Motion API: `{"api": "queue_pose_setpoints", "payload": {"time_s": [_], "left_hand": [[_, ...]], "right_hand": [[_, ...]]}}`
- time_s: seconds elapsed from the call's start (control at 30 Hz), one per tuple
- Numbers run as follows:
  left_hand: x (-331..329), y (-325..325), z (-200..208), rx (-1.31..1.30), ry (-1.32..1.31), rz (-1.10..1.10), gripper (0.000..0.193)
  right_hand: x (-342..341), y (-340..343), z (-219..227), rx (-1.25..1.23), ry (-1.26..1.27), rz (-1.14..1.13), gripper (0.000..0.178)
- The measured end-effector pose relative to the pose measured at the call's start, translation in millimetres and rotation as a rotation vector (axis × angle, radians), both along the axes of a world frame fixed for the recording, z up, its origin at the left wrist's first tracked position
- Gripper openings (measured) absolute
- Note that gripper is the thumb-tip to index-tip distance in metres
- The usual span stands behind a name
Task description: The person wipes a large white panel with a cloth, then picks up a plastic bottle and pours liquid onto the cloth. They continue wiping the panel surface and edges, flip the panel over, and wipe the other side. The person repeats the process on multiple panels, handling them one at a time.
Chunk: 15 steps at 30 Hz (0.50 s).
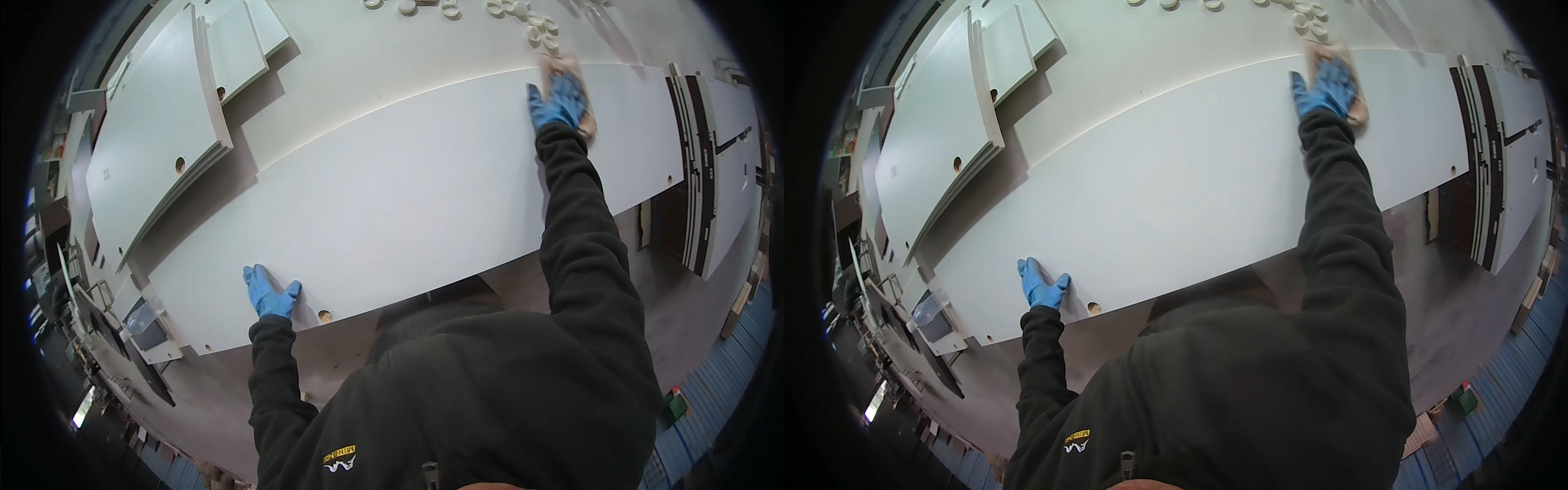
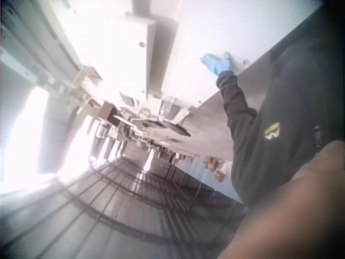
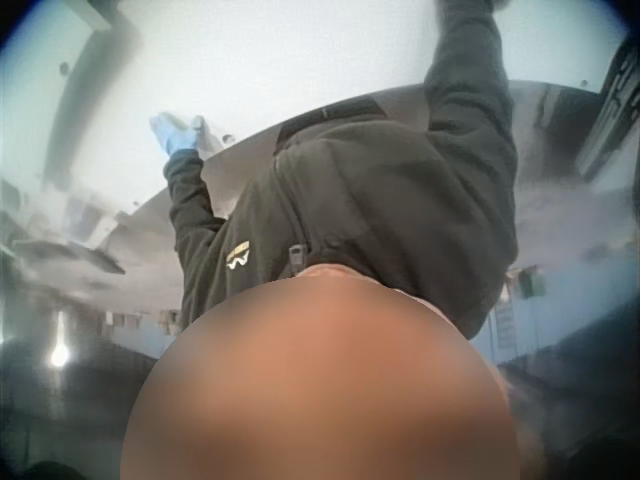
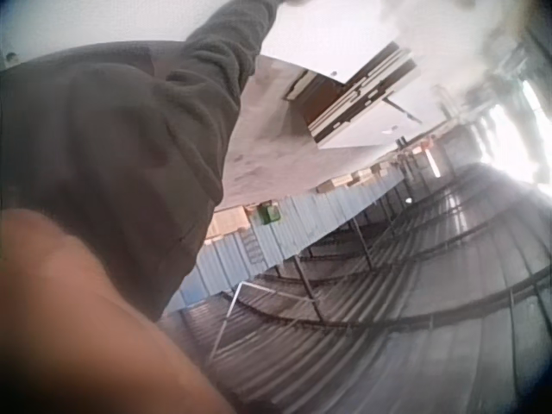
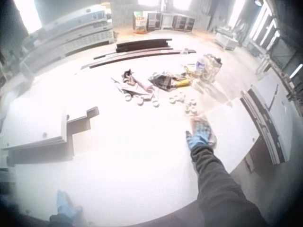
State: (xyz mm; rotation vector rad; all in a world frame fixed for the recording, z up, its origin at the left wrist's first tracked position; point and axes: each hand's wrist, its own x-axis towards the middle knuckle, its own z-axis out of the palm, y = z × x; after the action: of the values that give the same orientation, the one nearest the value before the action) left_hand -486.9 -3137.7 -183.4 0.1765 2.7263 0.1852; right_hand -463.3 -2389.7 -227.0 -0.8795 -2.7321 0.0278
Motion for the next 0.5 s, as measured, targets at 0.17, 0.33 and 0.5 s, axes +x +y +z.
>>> {"api": "queue_pose_setpoints", "payload": {"time_s": [0.17, 0.33, 0.5], "left_hand": [[-2, 4, 0, -0.015, 0.055, -0.016, 0.116], [-21, 35, 17, -0.29, -0.133, 0.053, 0.112], [-31, 141, 13, 0.029, 0.179, -0.092, 0.086]], "right_hand": [[16, -133, 17, -0.064, -0.014, 0.141, 0.111], [45, -362, 30, -0.532, -0.416, 0.879, 0.104], [42, -384, -8, -0.646, 0.15, 1.083, 0.064]]}}
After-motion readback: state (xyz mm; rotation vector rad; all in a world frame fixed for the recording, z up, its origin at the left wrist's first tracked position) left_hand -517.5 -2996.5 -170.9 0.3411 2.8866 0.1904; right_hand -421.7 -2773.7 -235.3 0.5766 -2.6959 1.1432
